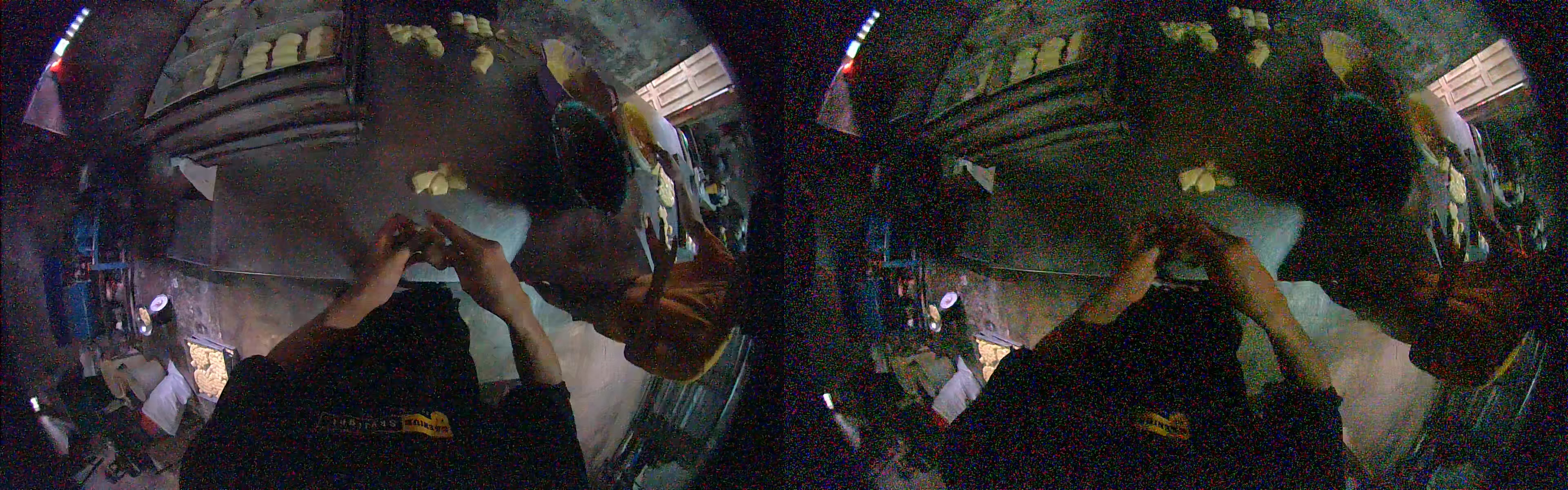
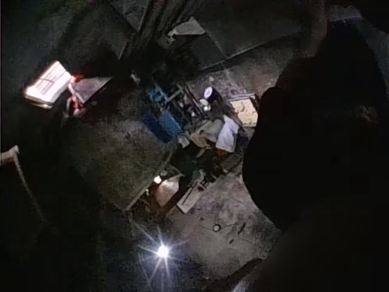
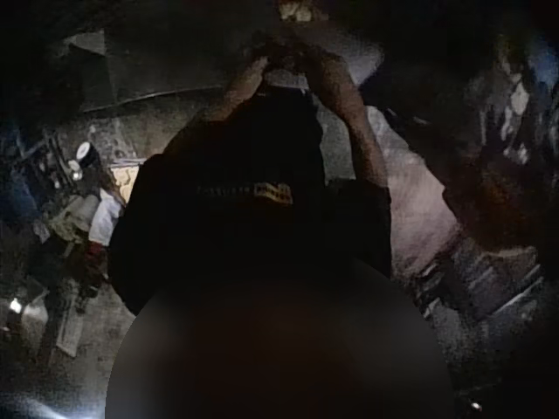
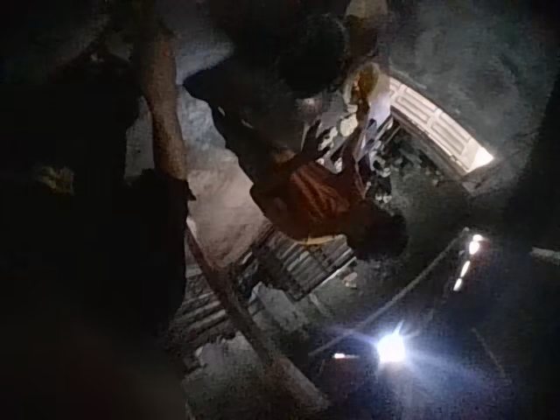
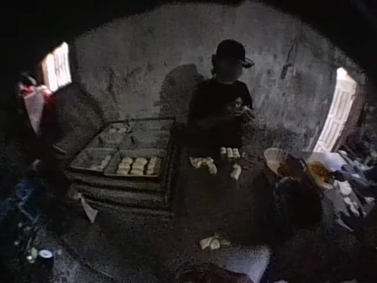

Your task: The person picks up pieces of dough, adds a dark filling from a bowl by hand, and places the filled dough onto a metal baking tray.

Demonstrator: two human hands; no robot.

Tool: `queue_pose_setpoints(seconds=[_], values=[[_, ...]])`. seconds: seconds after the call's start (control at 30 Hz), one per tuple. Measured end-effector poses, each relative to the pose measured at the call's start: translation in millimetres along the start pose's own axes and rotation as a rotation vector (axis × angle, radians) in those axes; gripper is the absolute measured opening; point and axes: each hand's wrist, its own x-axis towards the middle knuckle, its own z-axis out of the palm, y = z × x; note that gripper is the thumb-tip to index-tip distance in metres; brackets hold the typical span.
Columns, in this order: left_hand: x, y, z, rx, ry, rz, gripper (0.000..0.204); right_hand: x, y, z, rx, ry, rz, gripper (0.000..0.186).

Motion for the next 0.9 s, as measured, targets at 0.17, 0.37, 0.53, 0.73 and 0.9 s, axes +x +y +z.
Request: queue_pose_setpoints(seconds=[0.17,0.37,0.53,0.73,0.9], values=[[-2,63,4,-0.681,-0.253,-0.444,0.022,-24,-9,5,-0.200,0.135,-0.350,0.044],[-6,96,17,-0.013,-0.313,0.134,0.028,-24,-8,-4,0.170,0.156,0.068,0.026],[-7,89,20,0.304,-0.226,0.323,0.029,-16,7,-11,0.160,0.158,0.032,0.020],[12,93,56,0.448,0.008,-0.033,0.025,-5,19,-45,-0.123,0.220,-0.171,0.041],[8,24,64,0.442,-0.133,0.158,0.034,-11,58,-64,-0.056,0.077,-0.104,0.036]])
